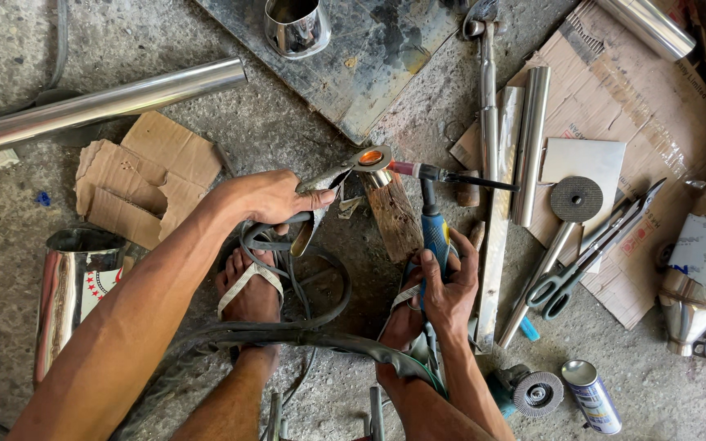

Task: The person welds components onto a metal pipe and uses a grinder to smooth the surface.

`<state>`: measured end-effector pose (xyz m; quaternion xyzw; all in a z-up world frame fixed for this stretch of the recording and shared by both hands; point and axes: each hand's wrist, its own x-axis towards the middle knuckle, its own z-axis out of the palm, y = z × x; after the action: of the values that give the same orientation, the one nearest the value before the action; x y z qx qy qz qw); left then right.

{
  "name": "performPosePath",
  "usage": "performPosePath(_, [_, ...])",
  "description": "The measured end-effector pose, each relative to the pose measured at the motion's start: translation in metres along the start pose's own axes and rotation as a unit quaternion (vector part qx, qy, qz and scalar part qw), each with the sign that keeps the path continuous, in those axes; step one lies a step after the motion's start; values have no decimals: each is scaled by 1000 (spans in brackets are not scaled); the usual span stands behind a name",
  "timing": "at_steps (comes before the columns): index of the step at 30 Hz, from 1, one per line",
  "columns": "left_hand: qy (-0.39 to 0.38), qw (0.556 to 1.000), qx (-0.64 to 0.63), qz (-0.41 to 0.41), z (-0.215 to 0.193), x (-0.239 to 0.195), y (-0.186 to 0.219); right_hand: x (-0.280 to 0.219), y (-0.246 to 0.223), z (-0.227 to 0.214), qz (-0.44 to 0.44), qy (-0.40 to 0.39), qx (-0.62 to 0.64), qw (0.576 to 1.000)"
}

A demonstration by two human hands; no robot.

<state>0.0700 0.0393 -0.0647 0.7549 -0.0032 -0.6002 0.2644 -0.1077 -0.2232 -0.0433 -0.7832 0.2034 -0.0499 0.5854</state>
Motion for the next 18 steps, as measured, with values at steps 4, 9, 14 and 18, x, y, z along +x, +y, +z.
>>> performPosePath(4, [-6, 1000, -3, -1, -1, -7, 3, 1, 12, -3, -1, 0, -1, 1000])
performPosePath(9, [-4, 1000, 0, -7, -4, -16, 9, 2, 14, -4, -5, -6, -2, 1000])
performPosePath(14, [-5, 1000, 10, -3, -5, -19, 12, 3, 14, -4, -10, -7, 3, 1000])
performPosePath(18, [-5, 1000, 0, 1, -8, -28, 18, 3, 30, -8, -11, -7, 6, 1000])
